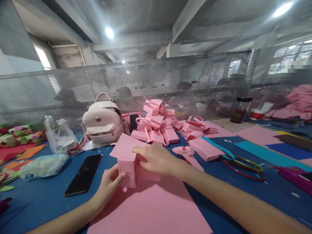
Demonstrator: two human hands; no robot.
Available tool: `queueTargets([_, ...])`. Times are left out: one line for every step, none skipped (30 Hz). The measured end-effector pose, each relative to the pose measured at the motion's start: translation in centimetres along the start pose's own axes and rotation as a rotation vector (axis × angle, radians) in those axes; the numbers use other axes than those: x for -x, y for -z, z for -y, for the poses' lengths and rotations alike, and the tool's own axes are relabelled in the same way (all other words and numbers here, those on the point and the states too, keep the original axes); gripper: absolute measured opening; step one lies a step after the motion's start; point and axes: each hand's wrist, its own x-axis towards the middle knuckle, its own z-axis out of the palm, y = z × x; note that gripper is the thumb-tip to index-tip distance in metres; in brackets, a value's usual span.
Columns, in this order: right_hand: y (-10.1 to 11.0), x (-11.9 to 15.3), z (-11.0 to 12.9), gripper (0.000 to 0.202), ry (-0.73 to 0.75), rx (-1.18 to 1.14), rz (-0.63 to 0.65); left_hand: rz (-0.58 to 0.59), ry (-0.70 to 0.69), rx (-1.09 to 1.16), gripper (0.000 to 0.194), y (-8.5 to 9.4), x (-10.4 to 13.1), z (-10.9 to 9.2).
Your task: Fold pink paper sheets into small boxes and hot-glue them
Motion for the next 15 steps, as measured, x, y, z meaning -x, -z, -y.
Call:
queueTargets([0.0,0.1,0.0,0.019,-0.006,-0.016,0.013,0.003,0.005,0.001,0.055,0.0,0.0,0.0])
queueTargets([0.1,0.2,0.1,0.02,-0.005,-0.03,0.03,0.005,0.009,0.002,0.055,-0.1,0.0,0.0])
queueTargets([0.1,0.3,0.1,0.022,0.003,-0.042,0.055,0.004,0.011,0.002,0.056,-0.1,0.0,0.0])
queueTargets([0.2,0.4,0.0,0.025,0.015,-0.053,0.085,0.004,0.011,0.002,0.056,-0.1,0.0,0.0])
queueTargets([0.3,0.6,0.0,0.029,0.025,-0.064,0.112,0.003,0.01,0.0,0.055,-0.1,0.1,0.0])
queueTargets([0.3,0.6,0.0,0.032,0.03,-0.079,0.13,0.004,0.008,-0.002,0.055,-0.1,0.1,0.0])
queueTargets([0.3,0.6,0.0,0.031,0.03,-0.1,0.136,0.008,0.006,-0.004,0.054,0.0,0.1,0.0])
queueTargets([0.3,0.6,-0.1,0.024,0.026,-0.122,0.126,0.012,0.004,-0.006,0.054,0.0,0.1,0.0])
queueTargets([0.2,0.5,-0.2,0.013,0.018,-0.139,0.105,0.018,0.002,-0.008,0.054,0.0,0.1,0.0])
queueTargets([0.1,0.3,-0.3,0.008,0.011,-0.149,0.081,0.024,0.001,-0.009,0.053,0.1,0.2,0.0])
queueTargets([0.0,0.1,-0.4,0.013,0.004,-0.152,0.06,0.032,0.0,-0.009,0.053,0.1,0.2,-0.1])
queueTargets([-0.2,-0.1,-0.5,0.018,-0.002,-0.147,0.043,0.04,0.0,-0.009,0.052,0.1,0.2,-0.2])
queueTargets([-0.3,-0.2,-0.7,0.021,-0.008,-0.139,0.03,0.048,0.0,-0.008,0.052,0.1,0.3,-0.2])
queueTargets([-0.4,-0.3,-0.8,0.022,-0.014,-0.129,0.023,0.057,0.002,-0.006,0.051,0.0,0.3,-0.3])
queueTargets([-0.5,-0.4,-0.9,0.022,-0.02,-0.12,0.019,0.069,0.003,-0.003,0.051,0.0,0.4,-0.4])
